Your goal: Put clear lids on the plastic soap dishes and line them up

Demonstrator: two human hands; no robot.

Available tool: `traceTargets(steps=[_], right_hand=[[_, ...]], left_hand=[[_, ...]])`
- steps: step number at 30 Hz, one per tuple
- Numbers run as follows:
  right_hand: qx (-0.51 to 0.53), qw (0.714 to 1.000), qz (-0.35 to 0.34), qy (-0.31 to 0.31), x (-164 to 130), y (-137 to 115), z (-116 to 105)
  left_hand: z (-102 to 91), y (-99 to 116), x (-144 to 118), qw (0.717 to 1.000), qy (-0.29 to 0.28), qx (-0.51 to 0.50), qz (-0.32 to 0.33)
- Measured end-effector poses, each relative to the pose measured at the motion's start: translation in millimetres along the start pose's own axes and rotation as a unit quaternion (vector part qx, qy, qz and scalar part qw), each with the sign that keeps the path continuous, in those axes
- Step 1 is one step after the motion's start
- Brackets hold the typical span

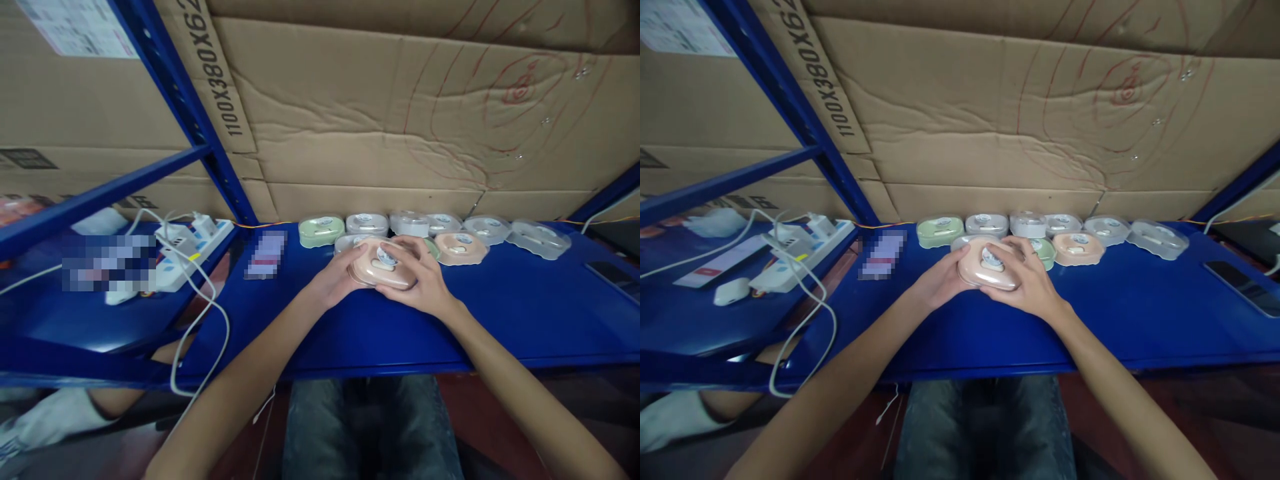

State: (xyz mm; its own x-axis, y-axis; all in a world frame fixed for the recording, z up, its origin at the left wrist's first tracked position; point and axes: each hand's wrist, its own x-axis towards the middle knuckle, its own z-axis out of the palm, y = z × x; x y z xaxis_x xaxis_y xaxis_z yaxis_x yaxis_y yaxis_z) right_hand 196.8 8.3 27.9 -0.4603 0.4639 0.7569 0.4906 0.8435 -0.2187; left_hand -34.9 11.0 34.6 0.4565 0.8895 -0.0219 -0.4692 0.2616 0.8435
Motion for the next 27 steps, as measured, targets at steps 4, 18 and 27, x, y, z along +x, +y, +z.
traceTargets(steps=[4, 18, 27], right_hand=[[-0.015, 1.000, -0.003, -0.012, -4, 0, 1], [0.012, 1.000, 0.011, 0.002, -11, 2, 13], [0.035, 0.997, 0.074, 0.017, -15, 11, 7]], left_hand=[[2.4, -2, -2, 1.000, 0.004, 0.020, -0.003], [10.0, -6, -4, 0.994, 0.094, 0.049, 0.017], [-6.5, 35, -42, 0.965, 0.234, 0.084, 0.083]])
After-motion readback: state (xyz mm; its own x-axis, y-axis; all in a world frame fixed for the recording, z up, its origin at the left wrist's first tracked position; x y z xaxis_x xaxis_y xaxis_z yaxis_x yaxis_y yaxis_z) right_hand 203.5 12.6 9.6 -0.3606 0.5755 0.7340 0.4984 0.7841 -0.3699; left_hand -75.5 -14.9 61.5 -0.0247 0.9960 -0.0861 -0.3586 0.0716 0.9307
